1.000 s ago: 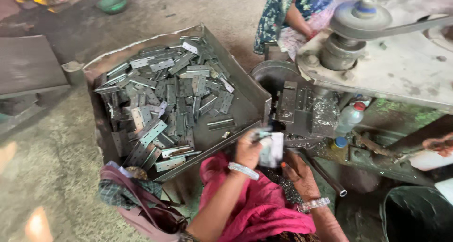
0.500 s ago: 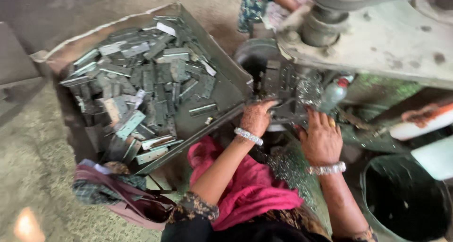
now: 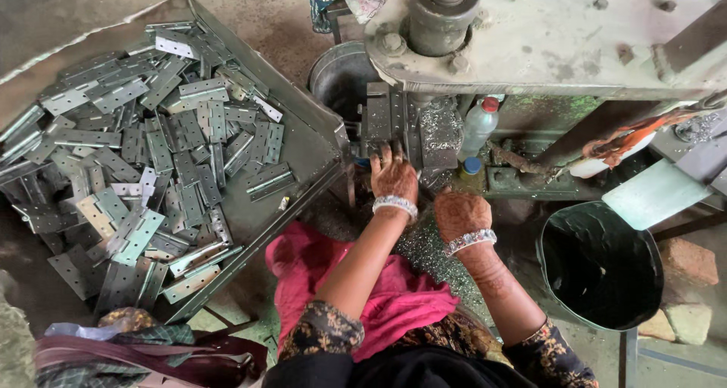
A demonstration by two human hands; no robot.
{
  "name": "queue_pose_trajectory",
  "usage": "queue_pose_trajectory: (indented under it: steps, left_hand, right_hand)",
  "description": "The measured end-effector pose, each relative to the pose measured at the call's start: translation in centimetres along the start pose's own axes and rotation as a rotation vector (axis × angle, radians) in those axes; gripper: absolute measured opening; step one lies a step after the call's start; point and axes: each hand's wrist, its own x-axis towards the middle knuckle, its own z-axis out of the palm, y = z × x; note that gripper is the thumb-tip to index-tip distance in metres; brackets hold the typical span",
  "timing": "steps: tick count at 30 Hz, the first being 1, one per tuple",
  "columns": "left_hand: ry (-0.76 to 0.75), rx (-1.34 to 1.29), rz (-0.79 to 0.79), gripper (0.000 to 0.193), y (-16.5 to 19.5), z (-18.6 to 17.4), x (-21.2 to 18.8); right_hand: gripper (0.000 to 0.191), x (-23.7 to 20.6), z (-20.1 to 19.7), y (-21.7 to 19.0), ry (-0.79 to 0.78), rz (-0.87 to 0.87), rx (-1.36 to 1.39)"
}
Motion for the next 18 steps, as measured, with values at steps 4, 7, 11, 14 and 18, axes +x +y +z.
queue_pose_trajectory:
  steps: [4, 7, 11, 14, 18]
  left_hand:
    - [0.067, 0.061, 0.006, 0.042, -0.1, -1.8, 1.1]
    - [0.069, 0.112, 0.013, 0.041, -0.3, -1.9, 0.5]
    - [0.145, 0.096, -0.008, 0.045, -0.4, -1.3, 0.5]
    - [0.123, 0.108, -0.012, 0.048, -0.1, -0.9, 1.8]
    - [0.001, 0.005, -0.038, 0.044, -0.1, -0.8, 2.6]
  right_hand:
    - [0.024, -4.6, 4.6, -0.9, -0.048, 0.092, 0.050]
    - [0.040, -8.7, 7.6, -2.0, -0.317, 0.370, 0.372]
    - [0.044, -8.0, 9.5, -1.1, -0.308, 0.357, 0.435]
    - [0.046, -5.9, 9.6, 0.3, -0.235, 0.263, 0.385]
    - [0.047, -6.7, 9.3, 0.0, -0.316, 0.296, 0.502]
